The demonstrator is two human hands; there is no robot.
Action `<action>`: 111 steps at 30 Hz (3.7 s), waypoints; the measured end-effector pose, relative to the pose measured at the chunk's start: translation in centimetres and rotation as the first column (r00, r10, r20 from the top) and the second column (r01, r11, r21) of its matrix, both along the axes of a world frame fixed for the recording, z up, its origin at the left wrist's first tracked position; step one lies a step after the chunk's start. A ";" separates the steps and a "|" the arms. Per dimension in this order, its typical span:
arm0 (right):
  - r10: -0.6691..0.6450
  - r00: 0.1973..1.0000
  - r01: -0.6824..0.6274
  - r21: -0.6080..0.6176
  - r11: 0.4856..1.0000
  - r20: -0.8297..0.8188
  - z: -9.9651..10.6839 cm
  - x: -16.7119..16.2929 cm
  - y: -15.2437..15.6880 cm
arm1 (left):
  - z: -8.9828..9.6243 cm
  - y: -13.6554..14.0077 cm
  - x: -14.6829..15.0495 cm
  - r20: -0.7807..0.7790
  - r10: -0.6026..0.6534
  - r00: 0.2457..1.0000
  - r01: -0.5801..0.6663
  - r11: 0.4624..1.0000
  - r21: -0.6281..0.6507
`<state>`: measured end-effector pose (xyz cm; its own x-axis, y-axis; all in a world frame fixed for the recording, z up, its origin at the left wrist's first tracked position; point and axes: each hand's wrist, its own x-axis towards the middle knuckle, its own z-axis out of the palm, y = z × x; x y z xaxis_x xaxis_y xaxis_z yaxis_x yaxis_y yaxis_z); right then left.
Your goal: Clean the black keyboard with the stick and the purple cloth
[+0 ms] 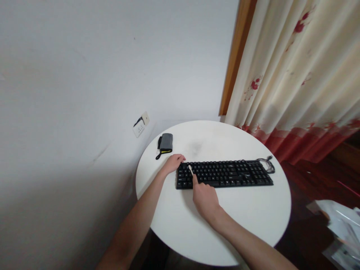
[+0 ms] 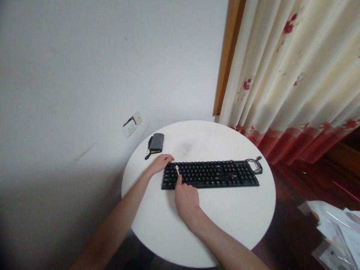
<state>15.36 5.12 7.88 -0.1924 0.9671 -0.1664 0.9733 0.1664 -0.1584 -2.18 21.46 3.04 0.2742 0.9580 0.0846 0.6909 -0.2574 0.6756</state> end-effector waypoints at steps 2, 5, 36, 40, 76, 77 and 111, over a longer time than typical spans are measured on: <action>0.002 1.000 -0.002 -0.007 1.000 -0.002 0.0 0.2 -0.3 | -0.1 0.1 0.0 0.000 -0.004 1.000 0.004 1.000 0.006; 0.000 1.000 0.000 -0.014 1.000 -0.001 0.2 0.3 -0.5 | -0.2 0.1 0.0 0.000 -0.005 1.000 0.005 1.000 0.009; -0.004 1.000 0.004 -0.033 0.999 0.001 0.8 0.0 -1.0 | -0.3 0.2 -0.2 -0.016 -0.007 1.000 0.007 1.000 0.010; 0.007 1.000 -0.006 -0.039 0.999 0.021 0.6 0.7 -1.8 | -0.1 0.1 -0.2 -0.013 -0.004 1.000 0.005 1.000 0.013; -0.066 0.998 0.066 0.064 0.996 0.004 0.6 -0.2 1.1 | 0.7 -0.5 0.2 -0.007 0.010 1.000 -0.010 1.000 -0.024; -0.062 0.998 0.062 0.055 0.997 0.008 0.5 -0.1 0.8 | 0.7 -0.5 0.3 -0.005 0.009 1.000 -0.009 1.000 -0.025; -0.021 0.999 0.020 0.039 0.999 0.039 0.0 1.4 -0.7 | -0.2 0.1 -0.2 0.000 -0.012 1.000 0.012 1.000 -0.004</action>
